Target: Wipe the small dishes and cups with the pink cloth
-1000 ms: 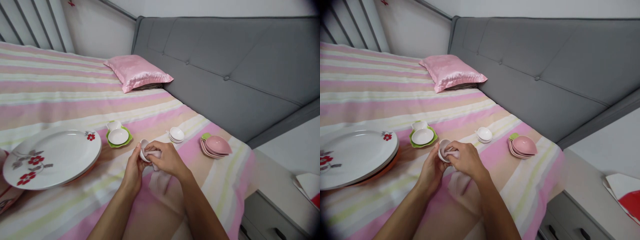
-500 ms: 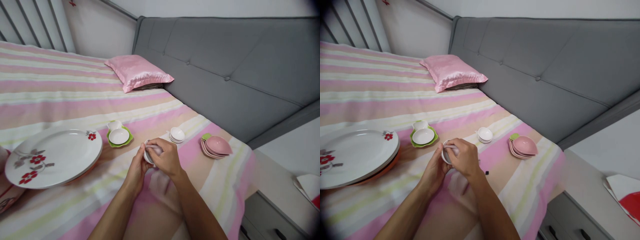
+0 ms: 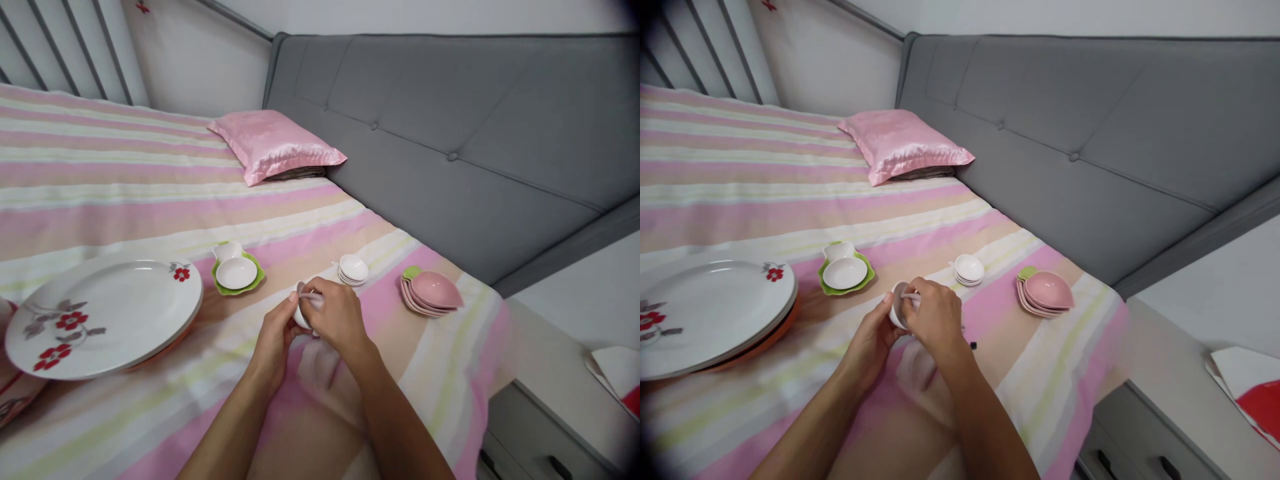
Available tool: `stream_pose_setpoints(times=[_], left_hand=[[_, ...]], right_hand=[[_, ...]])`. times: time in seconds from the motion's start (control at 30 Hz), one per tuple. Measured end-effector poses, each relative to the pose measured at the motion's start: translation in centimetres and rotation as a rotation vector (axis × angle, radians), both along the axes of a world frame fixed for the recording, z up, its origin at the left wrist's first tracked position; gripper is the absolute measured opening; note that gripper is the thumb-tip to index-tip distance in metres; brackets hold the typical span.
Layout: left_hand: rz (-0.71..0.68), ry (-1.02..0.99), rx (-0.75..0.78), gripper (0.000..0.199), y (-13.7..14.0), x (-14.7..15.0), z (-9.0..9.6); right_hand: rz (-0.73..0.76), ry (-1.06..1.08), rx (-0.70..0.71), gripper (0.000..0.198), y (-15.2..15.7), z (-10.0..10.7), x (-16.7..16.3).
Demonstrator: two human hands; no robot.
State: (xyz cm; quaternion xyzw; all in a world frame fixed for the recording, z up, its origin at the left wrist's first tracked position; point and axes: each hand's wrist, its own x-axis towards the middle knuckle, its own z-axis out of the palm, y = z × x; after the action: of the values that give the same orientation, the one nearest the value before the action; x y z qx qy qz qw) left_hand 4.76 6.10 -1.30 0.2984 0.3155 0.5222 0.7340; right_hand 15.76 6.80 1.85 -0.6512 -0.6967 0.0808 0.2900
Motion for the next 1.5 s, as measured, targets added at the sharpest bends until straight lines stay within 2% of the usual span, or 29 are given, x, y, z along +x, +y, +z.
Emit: stream_pose_setpoints(times=[0.1,0.3,0.43,0.57,0.7,0.87,1.1,1.23,1.5], left_hand=[[0.013,-0.02,-0.012,0.03,0.1,-0.1,-0.2],[0.045,-0.109,-0.08,0.027,0.2,-0.1,0.2],[0.047,-0.177,-0.135,0.026,0.2,-0.3,0.3],[0.021,-0.21,-0.14,0.029,0.3,-0.3,0.4],[0.029,-0.225,-0.136,0.027,0.2,-0.2,0.5],[-0.001,-0.207,-0.097,0.025,0.2,0.0,0.3],[-0.013,-0.176,-0.081,0.024,0.2,0.0,0.2],[-0.013,-0.138,-0.08,0.026,0.2,0.0,0.2],[0.021,-0.168,-0.125,0.024,0.2,-0.1,0.4]], right_hand=[[0.099,0.027,-0.078,0.012,0.0,0.2,0.6],[0.309,0.254,-0.24,0.014,-0.1,0.7,1.6],[0.387,0.38,-0.26,0.015,-0.2,0.9,1.2],[0.347,0.415,-0.134,0.014,-0.2,0.9,0.1],[0.288,0.337,0.029,0.015,-0.1,0.6,-0.6],[0.185,0.229,0.094,0.016,0.1,-0.1,-0.5],[0.085,0.078,0.014,0.015,0.0,0.0,-0.2],[0.098,0.043,-0.059,0.015,-0.2,0.3,0.2],[0.283,0.293,-0.249,0.015,-0.2,0.7,1.2]])
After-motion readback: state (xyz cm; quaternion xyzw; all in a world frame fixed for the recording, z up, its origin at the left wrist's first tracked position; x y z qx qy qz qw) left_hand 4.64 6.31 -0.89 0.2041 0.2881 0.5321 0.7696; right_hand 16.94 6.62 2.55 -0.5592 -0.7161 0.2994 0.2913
